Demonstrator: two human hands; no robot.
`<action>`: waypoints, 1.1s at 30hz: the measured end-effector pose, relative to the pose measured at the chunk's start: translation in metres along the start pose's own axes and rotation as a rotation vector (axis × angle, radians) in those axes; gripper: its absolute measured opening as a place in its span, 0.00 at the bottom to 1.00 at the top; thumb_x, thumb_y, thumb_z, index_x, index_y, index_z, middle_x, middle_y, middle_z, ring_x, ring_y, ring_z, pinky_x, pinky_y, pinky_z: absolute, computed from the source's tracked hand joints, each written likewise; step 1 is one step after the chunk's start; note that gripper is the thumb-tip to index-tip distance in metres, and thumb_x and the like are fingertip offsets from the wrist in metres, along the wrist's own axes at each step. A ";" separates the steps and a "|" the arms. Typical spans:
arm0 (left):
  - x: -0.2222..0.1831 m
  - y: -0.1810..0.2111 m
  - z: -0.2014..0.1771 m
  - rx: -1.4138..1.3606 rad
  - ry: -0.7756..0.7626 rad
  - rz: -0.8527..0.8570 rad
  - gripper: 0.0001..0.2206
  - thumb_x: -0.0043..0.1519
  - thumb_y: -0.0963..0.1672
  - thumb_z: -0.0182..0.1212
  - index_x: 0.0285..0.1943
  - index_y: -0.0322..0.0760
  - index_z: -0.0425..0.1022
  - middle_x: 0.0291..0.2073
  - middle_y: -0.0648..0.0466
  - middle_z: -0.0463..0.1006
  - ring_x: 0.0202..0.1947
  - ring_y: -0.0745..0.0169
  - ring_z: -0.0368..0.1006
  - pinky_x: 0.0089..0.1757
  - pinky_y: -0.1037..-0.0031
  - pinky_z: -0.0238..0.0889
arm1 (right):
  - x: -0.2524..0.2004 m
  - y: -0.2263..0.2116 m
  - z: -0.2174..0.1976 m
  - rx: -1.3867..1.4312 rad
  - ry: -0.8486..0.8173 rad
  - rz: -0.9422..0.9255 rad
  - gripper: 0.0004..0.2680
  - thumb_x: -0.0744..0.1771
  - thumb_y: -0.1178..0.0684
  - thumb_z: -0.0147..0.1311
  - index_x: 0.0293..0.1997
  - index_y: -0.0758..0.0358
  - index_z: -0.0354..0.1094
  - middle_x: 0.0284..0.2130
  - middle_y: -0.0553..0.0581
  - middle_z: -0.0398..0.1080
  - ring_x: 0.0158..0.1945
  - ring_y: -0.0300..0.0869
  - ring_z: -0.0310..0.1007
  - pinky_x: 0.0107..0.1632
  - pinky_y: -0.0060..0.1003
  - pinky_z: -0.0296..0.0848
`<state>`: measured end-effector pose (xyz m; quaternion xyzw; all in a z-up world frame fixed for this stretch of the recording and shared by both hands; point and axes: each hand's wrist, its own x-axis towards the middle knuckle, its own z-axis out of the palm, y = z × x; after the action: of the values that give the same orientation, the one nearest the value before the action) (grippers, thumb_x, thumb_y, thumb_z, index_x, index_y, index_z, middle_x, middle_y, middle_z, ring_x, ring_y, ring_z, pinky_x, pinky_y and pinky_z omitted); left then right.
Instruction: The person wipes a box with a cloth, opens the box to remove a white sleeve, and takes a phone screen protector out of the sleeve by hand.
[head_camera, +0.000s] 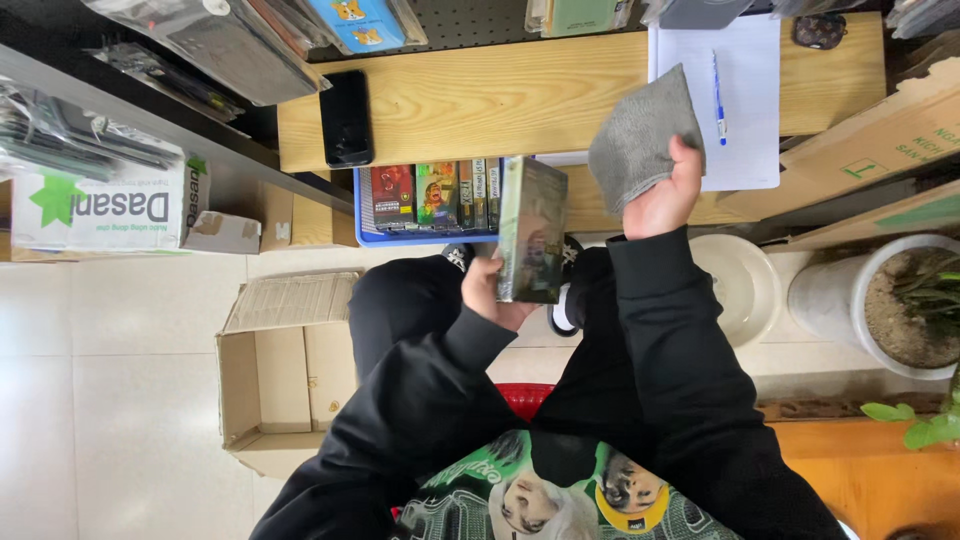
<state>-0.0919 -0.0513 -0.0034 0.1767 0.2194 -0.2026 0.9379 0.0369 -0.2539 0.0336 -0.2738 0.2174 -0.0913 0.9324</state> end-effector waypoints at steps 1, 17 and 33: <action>-0.008 0.013 0.015 0.006 -0.002 0.000 0.33 0.44 0.47 0.54 0.66 0.47 0.68 0.55 0.42 0.71 0.48 0.36 0.70 0.40 0.48 0.70 | 0.000 0.000 -0.001 0.006 -0.001 -0.003 0.19 0.61 0.50 0.61 0.55 0.61 0.66 0.50 0.61 0.69 0.53 0.51 0.69 0.57 0.50 0.71; 0.001 0.082 0.044 0.108 -0.470 0.530 0.30 0.69 0.56 0.39 0.72 0.32 0.58 0.64 0.33 0.64 0.61 0.32 0.63 0.54 0.41 0.63 | -0.073 0.082 0.002 -0.769 -0.414 -0.430 0.21 0.69 0.49 0.52 0.67 0.69 0.55 0.65 0.68 0.56 0.69 0.52 0.50 0.70 0.52 0.52; 0.052 0.059 -0.014 0.537 -0.555 0.455 0.36 0.64 0.53 0.50 0.76 0.32 0.44 0.66 0.32 0.60 0.61 0.36 0.64 0.59 0.46 0.55 | -0.076 0.057 0.054 -1.115 -0.861 -1.259 0.25 0.69 0.35 0.20 0.73 0.57 0.44 0.71 0.66 0.42 0.74 0.64 0.35 0.72 0.65 0.31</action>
<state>-0.0272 -0.0101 -0.0258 0.3968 -0.1455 -0.0807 0.9027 -0.0029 -0.1594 0.0699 -0.7574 -0.3210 -0.3519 0.4466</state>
